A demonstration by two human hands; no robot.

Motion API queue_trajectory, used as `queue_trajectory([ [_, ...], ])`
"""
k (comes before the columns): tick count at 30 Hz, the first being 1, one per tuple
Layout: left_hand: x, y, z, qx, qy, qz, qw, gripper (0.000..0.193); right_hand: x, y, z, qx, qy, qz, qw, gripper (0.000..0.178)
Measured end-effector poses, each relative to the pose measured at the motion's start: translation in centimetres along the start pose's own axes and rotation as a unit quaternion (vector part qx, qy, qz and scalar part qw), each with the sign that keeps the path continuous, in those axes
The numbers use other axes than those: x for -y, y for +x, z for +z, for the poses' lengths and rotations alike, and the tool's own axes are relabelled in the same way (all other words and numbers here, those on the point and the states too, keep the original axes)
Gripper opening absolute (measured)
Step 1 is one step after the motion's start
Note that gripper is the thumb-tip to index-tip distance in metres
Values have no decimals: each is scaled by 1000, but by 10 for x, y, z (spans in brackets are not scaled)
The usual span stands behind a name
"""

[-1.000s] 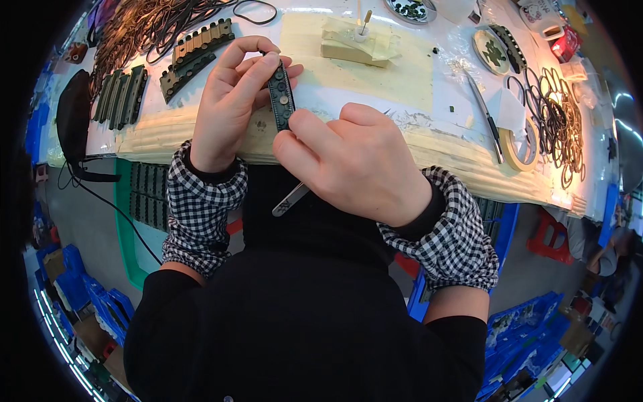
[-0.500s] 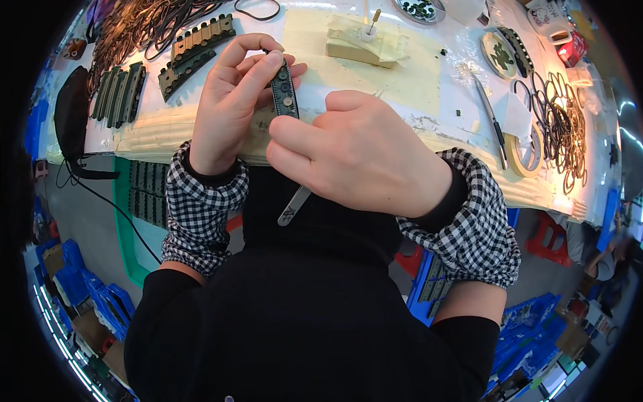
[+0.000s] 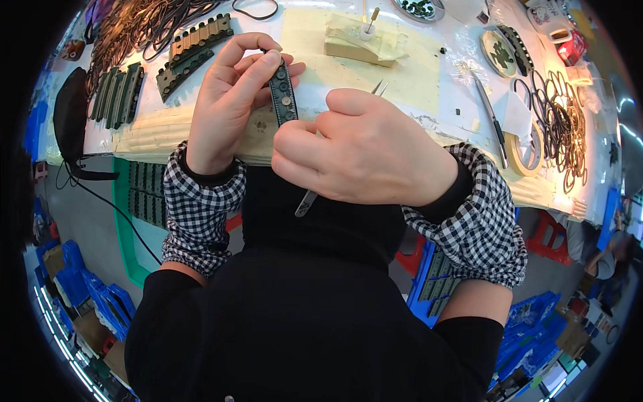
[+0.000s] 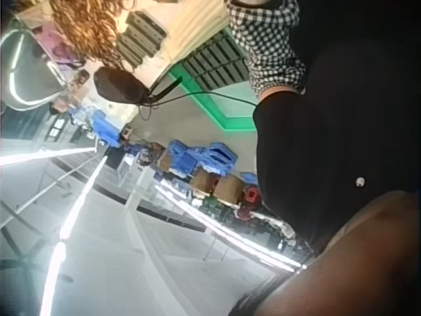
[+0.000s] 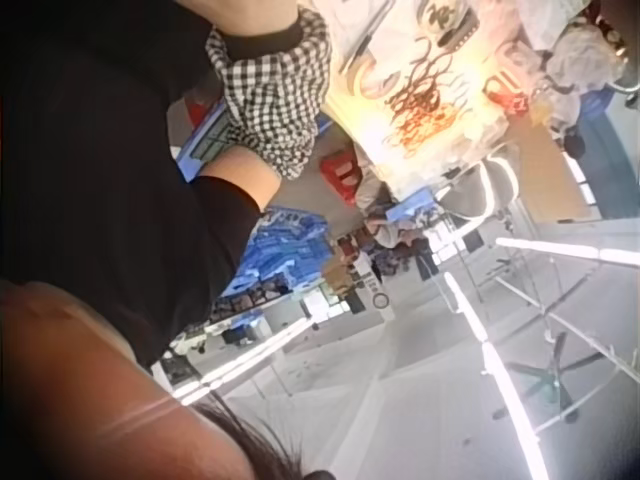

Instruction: Assembling small electronic components into a green plastic housing using tweezers.

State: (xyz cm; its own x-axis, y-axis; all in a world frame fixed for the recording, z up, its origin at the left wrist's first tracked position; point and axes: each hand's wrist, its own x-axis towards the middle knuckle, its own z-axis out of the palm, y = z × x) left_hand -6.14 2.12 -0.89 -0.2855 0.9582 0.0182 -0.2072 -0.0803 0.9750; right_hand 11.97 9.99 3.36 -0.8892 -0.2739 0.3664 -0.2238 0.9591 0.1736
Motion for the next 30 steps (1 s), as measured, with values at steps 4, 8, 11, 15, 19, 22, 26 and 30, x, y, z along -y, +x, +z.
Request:
queue_trajectory([
  [4, 3, 1, -2, 7, 1, -3, 1000, 16, -2, 4, -3, 9, 17, -4, 1000, 18],
  [8, 2, 2, -2, 9, 9, -4, 1000, 17, -3, 1, -3, -7, 75, 28, 997, 17],
  [11, 0, 0, -2, 5, 6, -8, 1000, 17, -1, -1, 3, -11, 135, 82, 987, 16],
  [15, 2, 2, -3, 15, 6, -4, 1000, 17, 3, -1, 8, -5, 142, 130, 981, 17],
  [19, 2, 1, -3, 13, 3, -5, 1000, 17, 9, 2, 7, 0, 134, 160, 978, 17],
  [22, 2, 1, -2, 10, 0, -6, 1000, 16, 15, 7, 0, 15, 108, 176, 978, 17],
  [26, 1, 0, 1, -10, -2, 5, 1000, 16, 15, 8, 4, 15, 134, 179, 975, 18],
  [30, 0, 0, 2, -14, -4, 0, 1000, 15, 20, 3, 14, -7, 173, 194, 966, 22],
])
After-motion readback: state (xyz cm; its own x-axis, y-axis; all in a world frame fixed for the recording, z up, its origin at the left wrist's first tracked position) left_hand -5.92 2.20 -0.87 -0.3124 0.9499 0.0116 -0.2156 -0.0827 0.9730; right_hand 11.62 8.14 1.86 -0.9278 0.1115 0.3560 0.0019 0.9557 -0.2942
